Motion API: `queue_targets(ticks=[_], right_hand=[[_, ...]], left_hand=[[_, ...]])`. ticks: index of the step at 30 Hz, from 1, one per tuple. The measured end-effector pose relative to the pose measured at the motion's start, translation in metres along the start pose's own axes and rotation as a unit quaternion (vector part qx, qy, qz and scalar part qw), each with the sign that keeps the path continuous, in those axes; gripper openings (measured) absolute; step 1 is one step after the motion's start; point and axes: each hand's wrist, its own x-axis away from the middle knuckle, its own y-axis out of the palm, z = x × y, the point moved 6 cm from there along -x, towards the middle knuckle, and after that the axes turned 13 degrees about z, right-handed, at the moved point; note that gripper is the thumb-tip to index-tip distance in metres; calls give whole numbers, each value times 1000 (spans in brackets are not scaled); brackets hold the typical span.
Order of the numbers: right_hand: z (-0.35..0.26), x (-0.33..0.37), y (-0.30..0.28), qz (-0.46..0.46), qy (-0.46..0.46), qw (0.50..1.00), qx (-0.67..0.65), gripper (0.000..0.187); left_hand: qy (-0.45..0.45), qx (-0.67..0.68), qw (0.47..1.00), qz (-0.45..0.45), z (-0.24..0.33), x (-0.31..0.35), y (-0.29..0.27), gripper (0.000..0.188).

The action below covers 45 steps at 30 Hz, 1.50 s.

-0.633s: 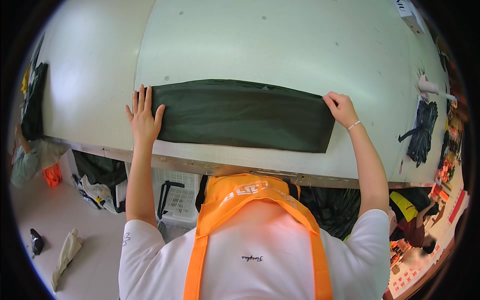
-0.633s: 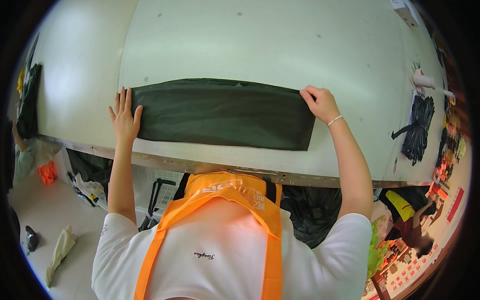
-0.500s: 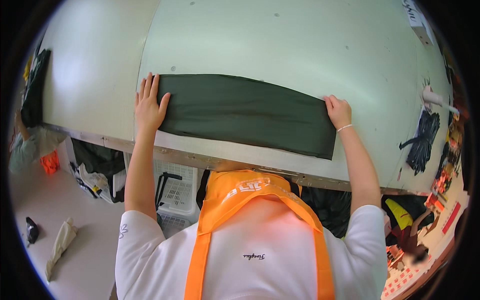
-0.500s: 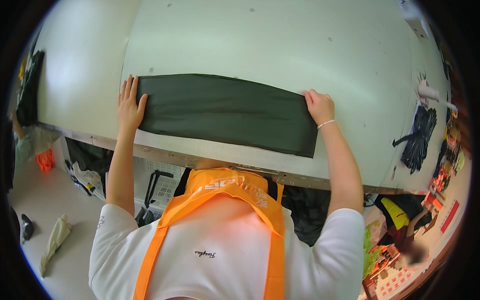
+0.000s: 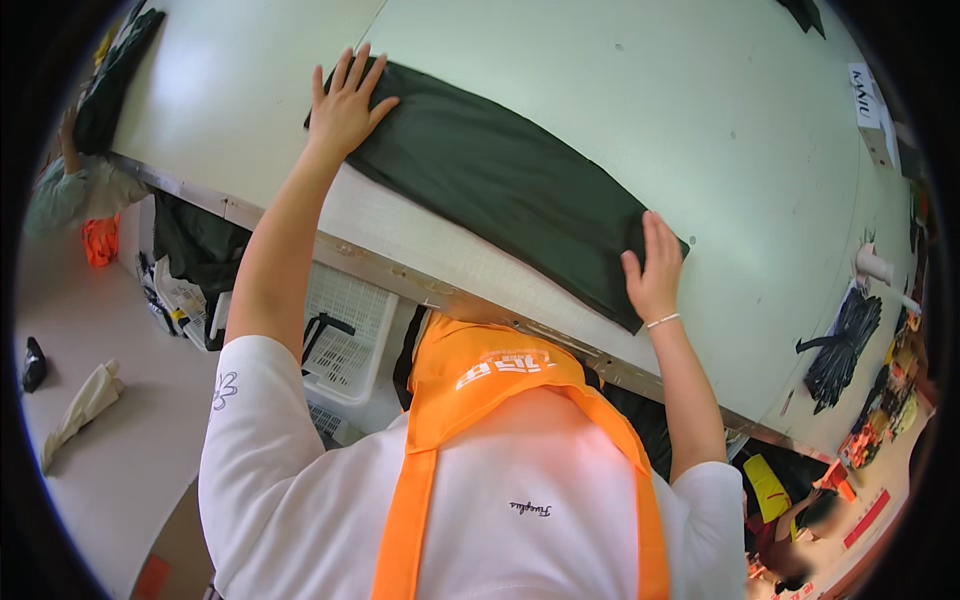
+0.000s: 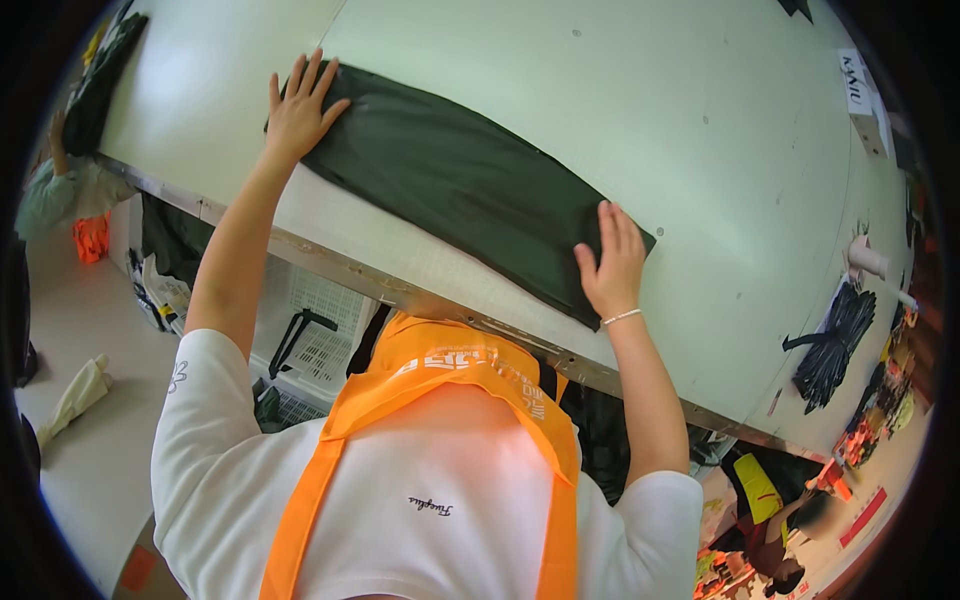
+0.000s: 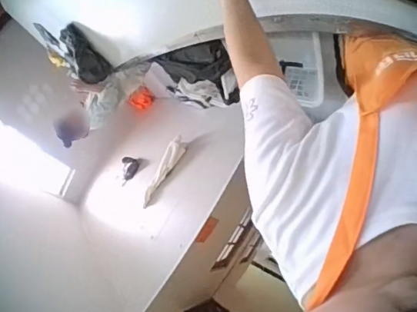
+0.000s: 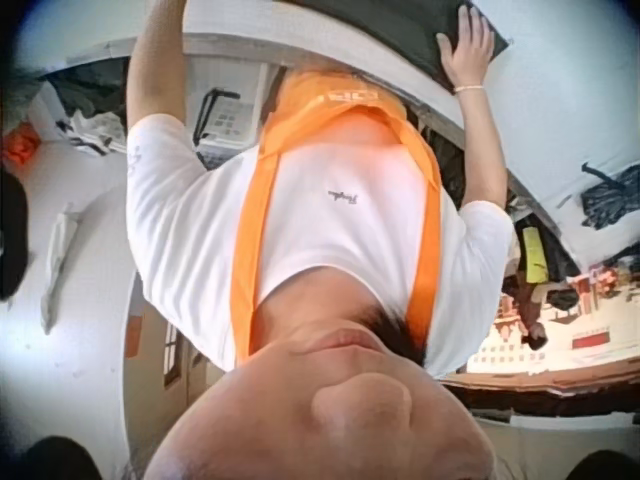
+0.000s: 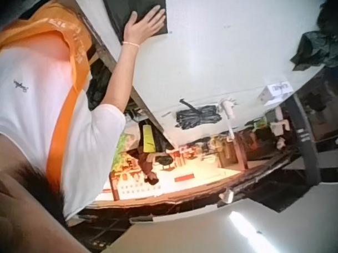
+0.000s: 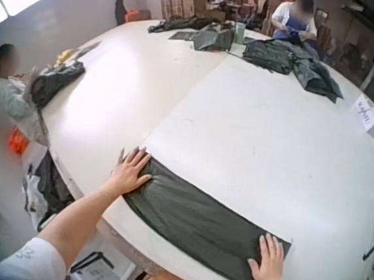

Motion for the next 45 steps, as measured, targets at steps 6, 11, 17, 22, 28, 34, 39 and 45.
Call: queue_targets(ticks=[6, 11, 17, 22, 28, 34, 39, 45], right_hand=[[50, -14, 4, -57, 153, 986, 21, 42], [75, 2, 12, -159, 150, 974, -57, 36], [-4, -25, -69, -331, 272, 864, -265, 33], [-76, -101, -87, -371, 326, 664, -561, 37], [-79, -143, 53, -274, 533, 601, -529, 50], [-76, -146, 87, -223, 498, 608, -576, 49], [-89, -122, 24, -40, 251, 895, -367, 48], [-126, -26, 31, -4, -118, 993, 14, 57]], left_hand=[[4, 282, 959, -28, 189, 16, -65, 56], [-109, 345, 932, -35, 230, 42, -50, 57], [-44, 443, 894, -62, 237, 45, -42, 54], [-264, 858, 253, -360, 271, 96, -64, 60], [-731, 654, 65, -183, 216, 158, -68, 58], [-517, 533, 647, -173, 169, 179, -106, 37], [-504, 564, 626, -191, 194, 184, -88, 36], [-236, 373, 883, -160, 178, 82, -146, 39]])
